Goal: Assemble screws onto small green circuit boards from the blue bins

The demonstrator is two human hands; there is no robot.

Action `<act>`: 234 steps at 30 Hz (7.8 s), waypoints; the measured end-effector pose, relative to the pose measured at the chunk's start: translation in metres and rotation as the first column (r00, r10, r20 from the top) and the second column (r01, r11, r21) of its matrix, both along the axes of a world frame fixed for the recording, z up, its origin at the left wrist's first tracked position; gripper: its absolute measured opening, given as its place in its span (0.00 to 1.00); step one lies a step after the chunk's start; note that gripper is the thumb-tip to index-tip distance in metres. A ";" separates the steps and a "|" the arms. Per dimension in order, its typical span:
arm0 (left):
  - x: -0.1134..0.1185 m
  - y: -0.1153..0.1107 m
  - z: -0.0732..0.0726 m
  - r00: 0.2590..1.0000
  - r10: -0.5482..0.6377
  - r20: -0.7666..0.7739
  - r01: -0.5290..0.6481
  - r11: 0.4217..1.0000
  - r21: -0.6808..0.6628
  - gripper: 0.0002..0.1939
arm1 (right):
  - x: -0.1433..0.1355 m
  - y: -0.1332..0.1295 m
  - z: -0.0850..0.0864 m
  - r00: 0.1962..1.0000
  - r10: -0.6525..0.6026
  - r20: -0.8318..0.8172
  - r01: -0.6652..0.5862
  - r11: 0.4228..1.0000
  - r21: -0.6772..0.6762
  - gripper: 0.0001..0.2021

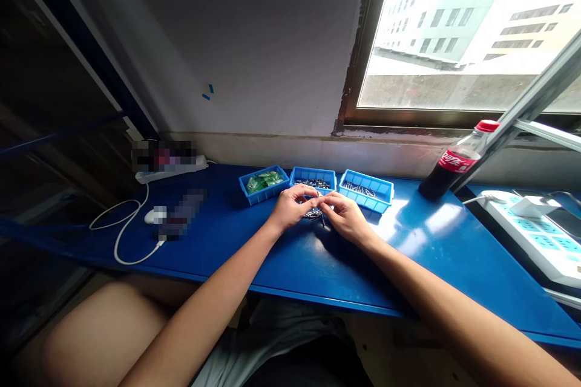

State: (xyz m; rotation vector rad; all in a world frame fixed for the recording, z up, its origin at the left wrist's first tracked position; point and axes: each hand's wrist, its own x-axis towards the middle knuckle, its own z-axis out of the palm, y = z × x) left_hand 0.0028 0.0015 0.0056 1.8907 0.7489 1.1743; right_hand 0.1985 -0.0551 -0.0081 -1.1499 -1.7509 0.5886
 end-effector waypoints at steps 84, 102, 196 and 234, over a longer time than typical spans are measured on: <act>-0.014 0.003 -0.003 0.834 0.168 -0.525 -0.016 0.959 0.282 0.16 | 0.002 0.006 0.003 0.783 -0.186 -0.593 -0.095 0.907 -0.410 0.20; -0.005 0.000 0.000 0.993 0.118 0.013 -0.119 0.982 0.148 0.11 | -0.002 0.003 -0.001 0.955 -0.115 -0.274 0.058 0.977 -0.207 0.21; 0.000 0.005 -0.002 0.982 -0.039 0.184 0.081 0.970 -0.228 0.17 | -0.001 -0.002 0.003 0.972 0.036 -0.233 -0.082 0.978 -0.190 0.17; -0.013 0.000 -0.003 0.863 0.117 -0.492 0.033 0.958 0.286 0.13 | 0.008 0.009 0.004 0.835 -0.210 -0.508 0.005 0.927 -0.375 0.21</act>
